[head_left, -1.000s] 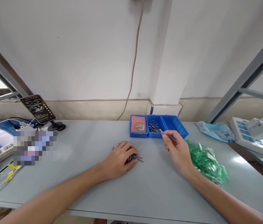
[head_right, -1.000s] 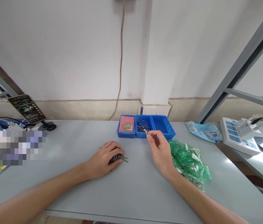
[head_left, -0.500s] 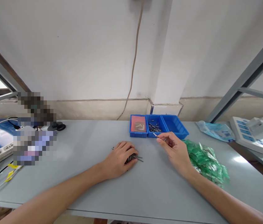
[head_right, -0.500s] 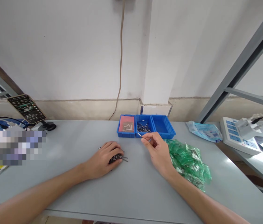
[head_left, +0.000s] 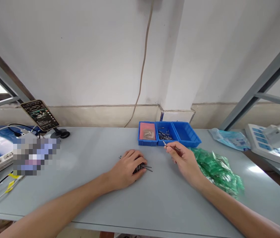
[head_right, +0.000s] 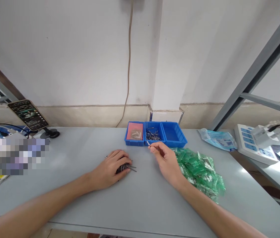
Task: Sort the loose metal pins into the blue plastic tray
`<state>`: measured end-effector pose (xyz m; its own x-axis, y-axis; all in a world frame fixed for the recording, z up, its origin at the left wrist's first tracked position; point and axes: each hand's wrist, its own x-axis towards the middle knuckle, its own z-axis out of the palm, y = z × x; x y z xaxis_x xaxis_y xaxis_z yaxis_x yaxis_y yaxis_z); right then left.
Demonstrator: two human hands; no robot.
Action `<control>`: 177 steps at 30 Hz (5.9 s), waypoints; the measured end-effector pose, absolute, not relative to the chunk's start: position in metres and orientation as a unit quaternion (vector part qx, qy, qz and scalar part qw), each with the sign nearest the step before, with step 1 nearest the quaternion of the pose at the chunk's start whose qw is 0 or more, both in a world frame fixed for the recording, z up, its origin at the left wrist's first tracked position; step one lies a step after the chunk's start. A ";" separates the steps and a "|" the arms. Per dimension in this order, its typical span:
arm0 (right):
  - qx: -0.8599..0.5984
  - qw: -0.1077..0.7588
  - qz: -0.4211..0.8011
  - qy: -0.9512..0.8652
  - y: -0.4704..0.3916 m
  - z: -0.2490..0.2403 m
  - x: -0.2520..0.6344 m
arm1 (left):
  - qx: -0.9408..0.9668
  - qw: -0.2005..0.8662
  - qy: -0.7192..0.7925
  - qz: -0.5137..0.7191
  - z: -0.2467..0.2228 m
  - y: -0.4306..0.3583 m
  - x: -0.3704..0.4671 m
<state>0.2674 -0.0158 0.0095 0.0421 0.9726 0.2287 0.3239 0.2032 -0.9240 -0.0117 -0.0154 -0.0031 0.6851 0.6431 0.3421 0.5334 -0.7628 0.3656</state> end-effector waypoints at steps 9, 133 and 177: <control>-0.527 0.517 0.387 -0.553 -0.013 0.005 0.270 | 0.911 0.118 0.321 0.231 -0.003 -0.015 -0.012; -0.552 0.505 0.384 -0.541 -0.016 0.011 0.268 | 0.911 0.116 0.324 0.229 -0.004 -0.015 -0.012; -0.550 0.463 0.343 -0.604 -0.019 0.013 0.270 | 0.910 0.119 0.324 0.230 -0.003 -0.015 -0.012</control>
